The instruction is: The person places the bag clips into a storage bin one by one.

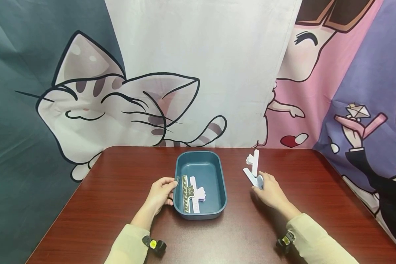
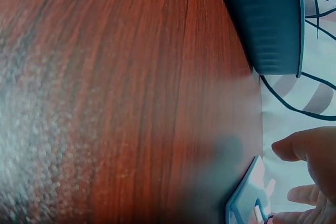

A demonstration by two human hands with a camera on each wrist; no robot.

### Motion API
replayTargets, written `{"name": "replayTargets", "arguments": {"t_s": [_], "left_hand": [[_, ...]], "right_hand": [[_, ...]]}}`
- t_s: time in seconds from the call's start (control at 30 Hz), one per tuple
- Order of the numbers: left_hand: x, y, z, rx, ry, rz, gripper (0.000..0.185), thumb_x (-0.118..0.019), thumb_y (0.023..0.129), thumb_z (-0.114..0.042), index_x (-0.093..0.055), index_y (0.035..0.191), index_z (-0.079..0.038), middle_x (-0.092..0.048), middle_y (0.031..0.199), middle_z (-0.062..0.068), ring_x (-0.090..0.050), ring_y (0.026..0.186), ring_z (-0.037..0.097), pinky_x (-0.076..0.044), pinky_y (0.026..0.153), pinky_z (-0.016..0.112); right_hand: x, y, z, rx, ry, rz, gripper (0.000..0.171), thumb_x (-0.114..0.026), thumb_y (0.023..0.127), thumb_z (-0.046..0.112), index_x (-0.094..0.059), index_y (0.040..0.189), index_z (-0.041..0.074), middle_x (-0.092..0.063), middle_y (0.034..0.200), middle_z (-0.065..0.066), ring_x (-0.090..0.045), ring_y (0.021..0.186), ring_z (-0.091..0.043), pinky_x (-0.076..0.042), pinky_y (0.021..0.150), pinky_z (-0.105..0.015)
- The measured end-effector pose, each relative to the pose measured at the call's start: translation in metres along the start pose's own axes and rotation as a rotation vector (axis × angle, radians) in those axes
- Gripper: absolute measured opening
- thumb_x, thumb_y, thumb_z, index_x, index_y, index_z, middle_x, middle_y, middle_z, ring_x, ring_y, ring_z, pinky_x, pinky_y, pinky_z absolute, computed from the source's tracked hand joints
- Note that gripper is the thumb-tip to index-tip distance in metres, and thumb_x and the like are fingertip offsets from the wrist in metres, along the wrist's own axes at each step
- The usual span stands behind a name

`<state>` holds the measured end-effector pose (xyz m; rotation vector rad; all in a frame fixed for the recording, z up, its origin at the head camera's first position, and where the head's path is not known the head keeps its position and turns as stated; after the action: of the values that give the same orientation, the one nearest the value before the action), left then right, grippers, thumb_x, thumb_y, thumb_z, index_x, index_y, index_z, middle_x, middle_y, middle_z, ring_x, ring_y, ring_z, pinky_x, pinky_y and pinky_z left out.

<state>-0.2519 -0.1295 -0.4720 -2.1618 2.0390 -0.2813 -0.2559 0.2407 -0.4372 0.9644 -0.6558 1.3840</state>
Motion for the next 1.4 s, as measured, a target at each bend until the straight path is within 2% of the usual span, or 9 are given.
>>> {"name": "replayTargets", "arguments": {"t_s": [0.27, 0.97, 1.4], "left_hand": [[0.000, 0.001, 0.001, 0.001, 0.001, 0.002, 0.029, -0.061, 0.088, -0.013, -0.058, 0.114, 0.000, -0.058, 0.063, 0.001, -0.049, 0.046, 0.010, -0.044, 0.037, 0.024], [-0.001, -0.003, -0.003, -0.008, -0.004, 0.026, 0.033, -0.062, 0.088, -0.014, -0.056, 0.116, 0.003, -0.060, 0.065, 0.002, -0.051, 0.047, 0.009, -0.043, 0.037, 0.022], [-0.001, -0.004, -0.004, -0.008, -0.002, 0.021, 0.034, -0.062, 0.088, -0.016, -0.056, 0.117, 0.002, -0.060, 0.065, 0.002, -0.052, 0.047, 0.010, -0.044, 0.037, 0.023]], "right_hand": [[-0.003, 0.002, -0.005, -0.030, -0.004, 0.029, 0.064, -0.063, 0.083, 0.017, -0.038, 0.131, -0.018, -0.047, 0.123, -0.038, -0.049, 0.110, -0.046, -0.041, 0.097, -0.059], [-0.005, 0.003, -0.017, -0.088, -0.071, 0.048, 0.059, -0.060, 0.085, 0.017, -0.042, 0.127, -0.020, -0.047, 0.125, -0.039, -0.046, 0.117, -0.050, -0.039, 0.099, -0.059], [0.001, 0.003, -0.018, -0.102, -0.051, 0.003, 0.045, -0.061, 0.083, 0.014, -0.051, 0.116, -0.014, -0.055, 0.110, -0.033, -0.055, 0.098, -0.043, -0.047, 0.084, -0.055]]}}
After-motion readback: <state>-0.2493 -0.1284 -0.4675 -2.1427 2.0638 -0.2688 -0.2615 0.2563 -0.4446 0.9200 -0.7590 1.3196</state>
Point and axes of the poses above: each hand's wrist, its own y-axis towards the middle knuckle, its own x-axis out of the back of the hand, z = x × y, the point moved 6 cm from there along y, towards the middle knuckle
